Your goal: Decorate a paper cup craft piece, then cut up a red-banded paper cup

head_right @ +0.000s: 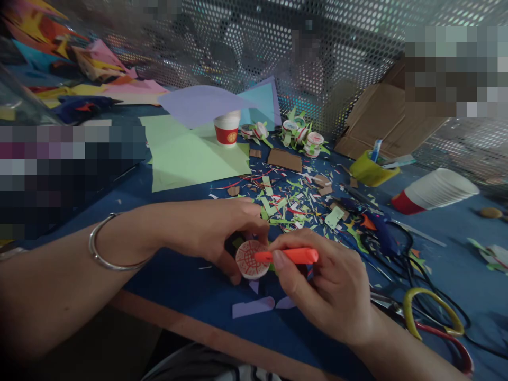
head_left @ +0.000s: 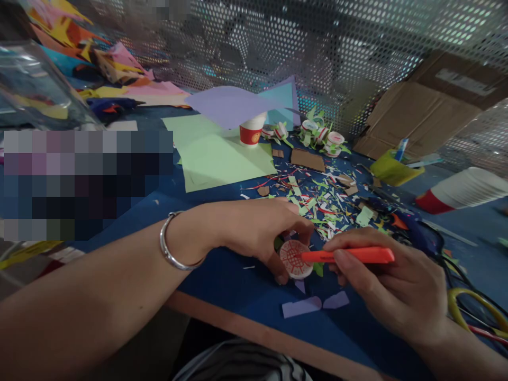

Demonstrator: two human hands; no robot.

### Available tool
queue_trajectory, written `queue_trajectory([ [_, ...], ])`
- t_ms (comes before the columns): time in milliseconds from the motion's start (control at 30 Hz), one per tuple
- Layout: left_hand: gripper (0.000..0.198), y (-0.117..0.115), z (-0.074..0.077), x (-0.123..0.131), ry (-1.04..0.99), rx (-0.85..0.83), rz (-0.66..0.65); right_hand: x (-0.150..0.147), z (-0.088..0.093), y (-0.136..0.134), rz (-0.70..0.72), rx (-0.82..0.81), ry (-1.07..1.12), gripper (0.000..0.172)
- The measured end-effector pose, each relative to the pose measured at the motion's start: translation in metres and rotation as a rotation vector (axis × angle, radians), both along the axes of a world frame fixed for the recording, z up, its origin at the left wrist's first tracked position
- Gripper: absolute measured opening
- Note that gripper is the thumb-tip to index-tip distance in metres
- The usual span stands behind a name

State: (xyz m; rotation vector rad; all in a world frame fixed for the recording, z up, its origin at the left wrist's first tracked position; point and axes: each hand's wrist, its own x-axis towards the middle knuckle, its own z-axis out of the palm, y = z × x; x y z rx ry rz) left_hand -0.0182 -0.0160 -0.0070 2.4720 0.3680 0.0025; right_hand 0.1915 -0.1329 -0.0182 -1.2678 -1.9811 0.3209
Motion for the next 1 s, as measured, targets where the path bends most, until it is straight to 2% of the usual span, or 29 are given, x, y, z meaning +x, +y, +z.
queue_trajectory([
  [267,0.048,-0.0006,0.0019,0.0002,0.003,0.007,0.001,-0.0022,-0.0002,0.0015,0.016,-0.007,0.000,0.009],
  [500,0.049,-0.0005,0.0012,-0.0008,-0.005,-0.009,0.004,-0.0031,0.0014,-0.0008,-0.034,-0.006,0.001,0.008],
  [667,0.049,0.0003,0.0009,-0.0015,-0.004,-0.006,-0.006,-0.0016,0.0001,0.0005,-0.003,0.013,-0.030,0.008],
  [1000,0.050,0.0009,-0.0005,-0.0012,-0.005,-0.005,-0.006,-0.0049,0.0011,-0.0007,-0.064,0.017,-0.029,0.007],
])
